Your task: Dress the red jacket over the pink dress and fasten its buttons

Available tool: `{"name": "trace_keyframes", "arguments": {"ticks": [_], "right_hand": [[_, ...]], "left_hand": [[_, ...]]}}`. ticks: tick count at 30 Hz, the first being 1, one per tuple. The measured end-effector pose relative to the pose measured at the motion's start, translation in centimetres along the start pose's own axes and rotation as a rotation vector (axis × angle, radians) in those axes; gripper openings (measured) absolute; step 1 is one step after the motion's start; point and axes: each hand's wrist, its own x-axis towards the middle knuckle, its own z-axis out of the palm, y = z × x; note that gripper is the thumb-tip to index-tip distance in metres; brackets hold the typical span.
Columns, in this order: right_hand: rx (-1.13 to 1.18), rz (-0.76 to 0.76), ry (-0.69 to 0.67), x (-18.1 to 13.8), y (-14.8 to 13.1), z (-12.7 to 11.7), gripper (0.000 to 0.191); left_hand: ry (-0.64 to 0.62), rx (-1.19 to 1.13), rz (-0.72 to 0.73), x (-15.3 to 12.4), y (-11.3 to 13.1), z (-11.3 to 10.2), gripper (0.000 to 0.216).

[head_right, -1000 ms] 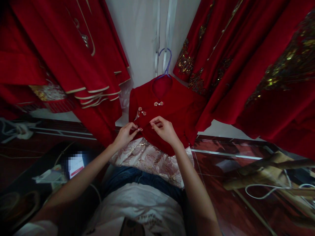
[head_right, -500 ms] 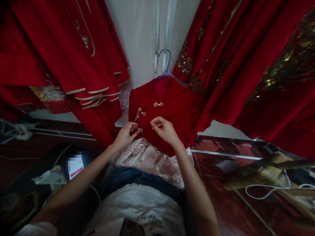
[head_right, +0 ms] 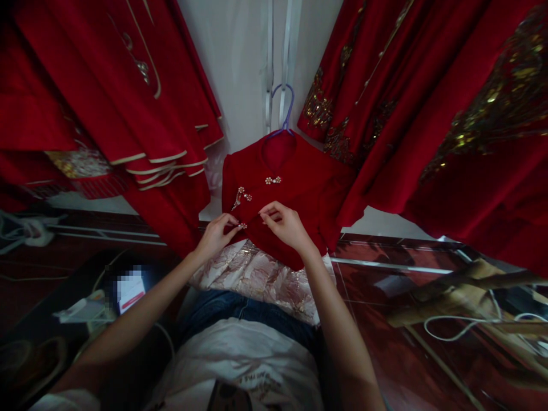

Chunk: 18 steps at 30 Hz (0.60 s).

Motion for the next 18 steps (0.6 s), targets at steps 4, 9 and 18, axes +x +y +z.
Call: {"name": "trace_keyframes", "arguments": {"ticks": [4,9,18], "right_hand": [[0.003,-0.004,0.006,0.0,-0.2,-0.2,0.018],[0.019,-0.015,0.000,0.0,-0.1,-0.4,0.020],[0.037,-0.006,-0.017,-0.2,-0.4,-1.0,0.021]], "left_hand": [[0.008,-0.015,-0.002,0.0,0.2,0.0,0.004],[0.037,-0.014,-0.082,-0.2,0.2,0.4,0.004],[0.074,0.076,-0.096,1.2,1.1,1.1,0.011]]}}
